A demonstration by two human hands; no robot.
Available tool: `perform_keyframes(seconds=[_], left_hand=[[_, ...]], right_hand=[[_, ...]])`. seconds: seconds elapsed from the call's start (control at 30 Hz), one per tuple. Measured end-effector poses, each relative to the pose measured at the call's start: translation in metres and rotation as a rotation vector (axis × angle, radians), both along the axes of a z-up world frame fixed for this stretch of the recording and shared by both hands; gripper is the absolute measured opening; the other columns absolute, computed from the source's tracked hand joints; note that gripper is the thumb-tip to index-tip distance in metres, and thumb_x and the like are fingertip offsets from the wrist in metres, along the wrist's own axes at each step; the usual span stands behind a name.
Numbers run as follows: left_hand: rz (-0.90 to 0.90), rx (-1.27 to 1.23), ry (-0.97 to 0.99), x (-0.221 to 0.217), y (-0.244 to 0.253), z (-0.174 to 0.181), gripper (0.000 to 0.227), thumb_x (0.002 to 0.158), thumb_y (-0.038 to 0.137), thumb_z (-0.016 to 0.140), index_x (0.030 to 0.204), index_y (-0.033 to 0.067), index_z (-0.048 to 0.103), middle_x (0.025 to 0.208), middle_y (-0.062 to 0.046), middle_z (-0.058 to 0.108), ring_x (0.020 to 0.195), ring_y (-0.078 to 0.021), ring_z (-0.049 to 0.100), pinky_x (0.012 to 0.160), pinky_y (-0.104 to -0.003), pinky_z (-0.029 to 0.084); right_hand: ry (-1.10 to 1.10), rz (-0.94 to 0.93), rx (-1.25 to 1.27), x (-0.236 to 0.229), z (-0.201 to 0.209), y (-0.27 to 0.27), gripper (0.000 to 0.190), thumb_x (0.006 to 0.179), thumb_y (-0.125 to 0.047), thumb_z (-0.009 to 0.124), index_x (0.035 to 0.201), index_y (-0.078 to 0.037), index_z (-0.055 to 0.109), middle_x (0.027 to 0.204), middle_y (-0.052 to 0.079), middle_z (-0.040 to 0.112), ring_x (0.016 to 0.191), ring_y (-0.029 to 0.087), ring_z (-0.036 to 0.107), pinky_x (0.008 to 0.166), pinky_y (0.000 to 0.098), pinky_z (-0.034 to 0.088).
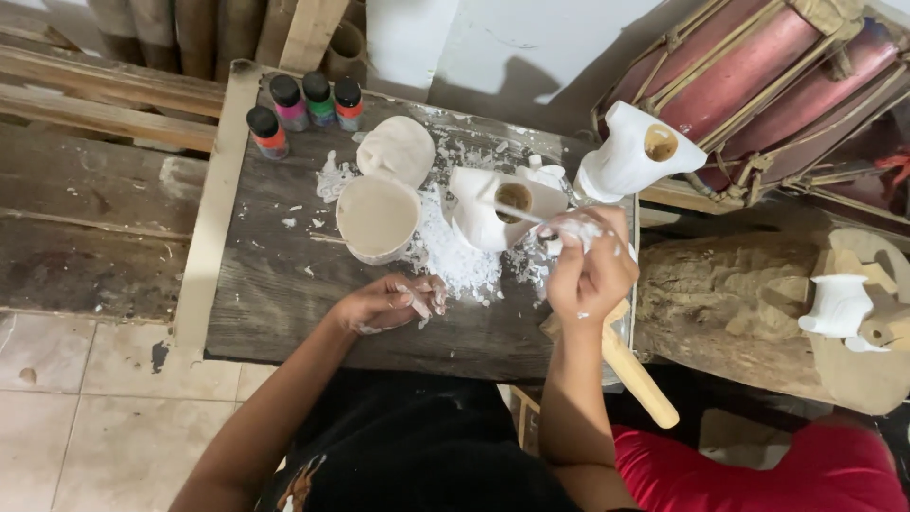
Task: Cleaning and refining plaster molds by scraping off excess material with a small tool and fingers
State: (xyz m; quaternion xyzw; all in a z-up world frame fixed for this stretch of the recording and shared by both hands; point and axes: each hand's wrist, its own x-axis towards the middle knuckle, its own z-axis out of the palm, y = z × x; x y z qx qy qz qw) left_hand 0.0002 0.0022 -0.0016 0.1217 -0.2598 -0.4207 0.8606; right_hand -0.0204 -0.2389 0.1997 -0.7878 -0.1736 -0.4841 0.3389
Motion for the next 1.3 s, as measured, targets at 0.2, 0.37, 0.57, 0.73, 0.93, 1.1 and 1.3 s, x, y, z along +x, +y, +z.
perform_keyframes(seconds=[0.2,0.37,0.57,0.73,0.93,1.1,1.3], left_hand=[[0.014,0.007,0.007,-0.001,0.003,-0.003,0.035,0.097,0.019,0.064,0.099,-0.0146,0.072,0.124,-0.029,0.053,0.115,-0.0361,0.058,0.103,-0.048,0.041],[0.014,0.006,0.004,-0.003,0.002,-0.012,0.032,0.097,0.018,0.063,0.1,-0.0121,0.073,0.121,-0.025,0.054,0.114,-0.0333,0.058,0.101,-0.046,0.042],[0.033,-0.04,-0.009,-0.002,0.0,-0.017,0.03,0.097,0.016,0.063,0.103,-0.0116,0.073,0.123,-0.025,0.053,0.115,-0.0338,0.056,0.102,-0.047,0.041],[0.046,-0.037,-0.009,-0.003,0.003,-0.004,0.032,0.098,0.016,0.062,0.103,-0.0135,0.073,0.124,-0.025,0.053,0.115,-0.0332,0.057,0.102,-0.049,0.041],[0.048,-0.017,0.01,-0.005,0.004,0.007,0.031,0.098,0.013,0.062,0.105,-0.0148,0.072,0.123,-0.023,0.056,0.114,-0.0284,0.055,0.101,-0.044,0.041],[0.046,-0.019,-0.02,-0.003,0.006,0.006,0.031,0.097,0.016,0.063,0.105,-0.0121,0.072,0.12,-0.028,0.052,0.114,-0.0353,0.054,0.1,-0.047,0.041],[0.043,-0.06,-0.009,0.0,-0.002,-0.025,0.026,0.094,0.011,0.065,0.107,-0.0101,0.073,0.12,-0.025,0.055,0.118,-0.0347,0.051,0.101,-0.048,0.037]], right_hand=[[0.062,0.045,-0.015,-0.006,-0.024,-0.012,0.022,0.102,-0.006,0.054,0.087,-0.002,0.07,0.075,0.013,0.069,0.075,0.03,0.061,0.074,0.0411,0.053],[0.154,0.062,-0.037,-0.01,0.0,0.011,0.02,0.103,-0.006,0.057,0.09,-0.002,0.071,0.076,0.014,0.07,0.075,0.031,0.062,0.074,0.0418,0.053],[0.019,-0.011,0.002,0.0,0.001,0.01,0.02,0.102,-0.006,0.057,0.088,0.0,0.07,0.078,0.015,0.072,0.073,0.032,0.061,0.072,0.0423,0.054],[0.054,0.03,0.021,-0.003,0.01,0.02,0.021,0.103,-0.005,0.052,0.093,0.0,0.07,0.078,0.015,0.068,0.076,0.029,0.06,0.074,0.0404,0.053],[0.119,0.04,-0.031,-0.001,0.018,0.029,0.022,0.1,-0.002,0.05,0.092,-0.003,0.071,0.074,0.011,0.067,0.076,0.026,0.058,0.075,0.0375,0.051],[-0.056,0.014,-0.089,0.003,0.027,0.032,0.018,0.099,-0.002,0.062,0.083,0.0,0.07,0.073,0.013,0.072,0.067,0.029,0.057,0.069,0.0413,0.055],[0.049,0.044,-0.163,0.002,0.023,0.037,0.018,0.099,-0.002,0.061,0.088,-0.005,0.074,0.081,0.009,0.074,0.073,0.029,0.061,0.078,0.0405,0.048]])
